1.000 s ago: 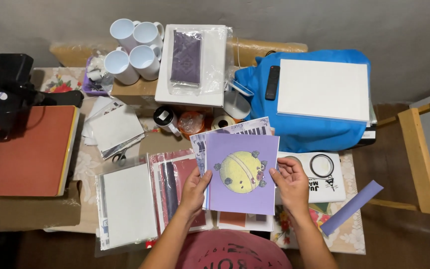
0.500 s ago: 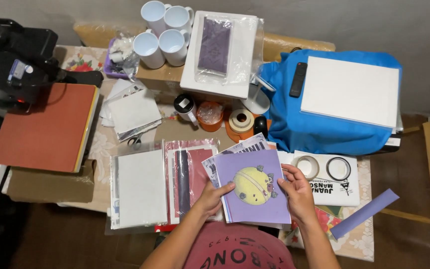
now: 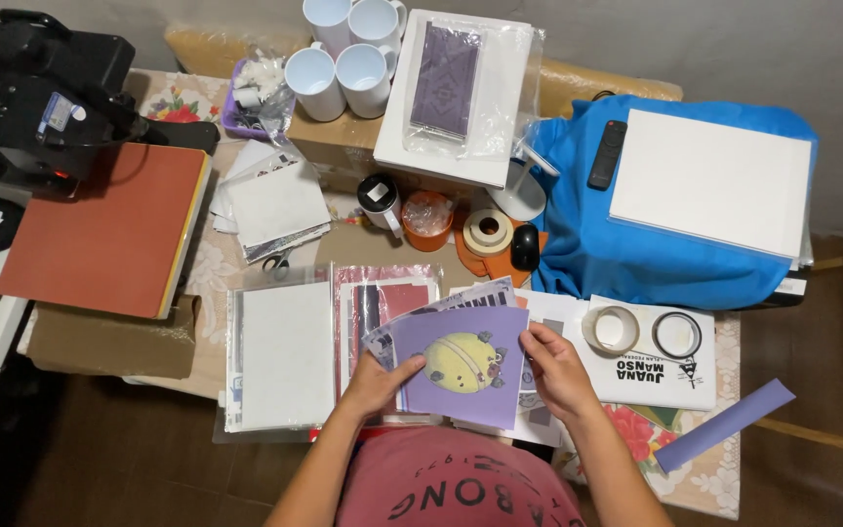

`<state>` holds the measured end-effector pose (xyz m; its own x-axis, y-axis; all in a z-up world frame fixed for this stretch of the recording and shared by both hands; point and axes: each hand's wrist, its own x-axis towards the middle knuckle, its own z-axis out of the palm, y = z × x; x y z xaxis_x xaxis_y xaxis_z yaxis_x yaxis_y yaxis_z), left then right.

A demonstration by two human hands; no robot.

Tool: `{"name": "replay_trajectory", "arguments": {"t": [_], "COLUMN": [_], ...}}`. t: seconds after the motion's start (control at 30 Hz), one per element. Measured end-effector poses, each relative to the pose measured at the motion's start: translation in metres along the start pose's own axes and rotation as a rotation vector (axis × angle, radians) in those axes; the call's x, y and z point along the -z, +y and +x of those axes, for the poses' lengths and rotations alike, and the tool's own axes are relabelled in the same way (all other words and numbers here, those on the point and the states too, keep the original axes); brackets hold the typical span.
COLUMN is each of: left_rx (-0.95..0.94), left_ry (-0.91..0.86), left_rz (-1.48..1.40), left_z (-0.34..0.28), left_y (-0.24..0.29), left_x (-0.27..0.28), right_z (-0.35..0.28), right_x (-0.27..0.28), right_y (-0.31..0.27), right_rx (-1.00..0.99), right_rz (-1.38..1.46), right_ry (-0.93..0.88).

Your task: The person sorts and stacks printed sheets and cards on a cluttered work table. They handle pink and blue sheets, place them into plastic sleeves, and arrange various printed designs including cartoon characters and color swatches. The person also moves a blue cloth and a remote control while organizing the items.

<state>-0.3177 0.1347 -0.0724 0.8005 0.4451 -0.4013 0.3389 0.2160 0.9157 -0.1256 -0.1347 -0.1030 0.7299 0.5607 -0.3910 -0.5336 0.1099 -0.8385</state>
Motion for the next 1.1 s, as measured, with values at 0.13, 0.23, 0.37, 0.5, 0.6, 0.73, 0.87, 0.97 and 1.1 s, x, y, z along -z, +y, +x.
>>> {"name": "replay_trajectory", "arguments": {"t": [0.13, 0.23, 0.37, 0.5, 0.6, 0.73, 0.87, 0.97, 1.1], "left_rx": [-0.048, -0.022, 0.047, -0.036, -0.055, 0.015, 0.129, 0.155, 0.205], "left_ry": [0.063, 0.142, 0.270, 0.461, 0.531, 0.522, 0.429, 0.414, 0.441], "left_rz": [-0.136, -0.237, -0.366, -0.489, -0.519, -0.508, -0.338, -0.186, 0.125], "left_z": [-0.004, 0.004, 0.015, 0.017, 0.016, 0.032, 0.049, 0.081, 0.091], "left_y": [0.013, -0.003, -0.014, -0.030, -0.042, -0.072, -0.080, -0.130, -0.155], "left_x": [0.006, 0.022, 0.048, 0.068, 0.074, 0.079, 0.066, 0.077, 0.085], "right_z": [-0.004, 0.011, 0.013, 0.016, 0.010, 0.020, 0.043, 0.058, 0.053], "right_x": [-0.019, 0.003, 0.011, 0.023, 0.023, 0.025, 0.005, -0.020, -0.033], "right_y": [-0.007, 0.018, 0.024, 0.024, 0.010, 0.026, 0.068, 0.098, 0.093], "right_rx": [-0.004, -0.031, -0.022, 0.037, 0.069, 0.059, 0.015, -0.068, -0.126], "right_rz": [0.102, 0.184, 0.178, 0.093, 0.054, -0.019, -0.120, -0.232, -0.419], "right_ry": [0.016, 0.051, 0.160, 0.313, 0.370, 0.377, 0.332, 0.181, 0.038]}}
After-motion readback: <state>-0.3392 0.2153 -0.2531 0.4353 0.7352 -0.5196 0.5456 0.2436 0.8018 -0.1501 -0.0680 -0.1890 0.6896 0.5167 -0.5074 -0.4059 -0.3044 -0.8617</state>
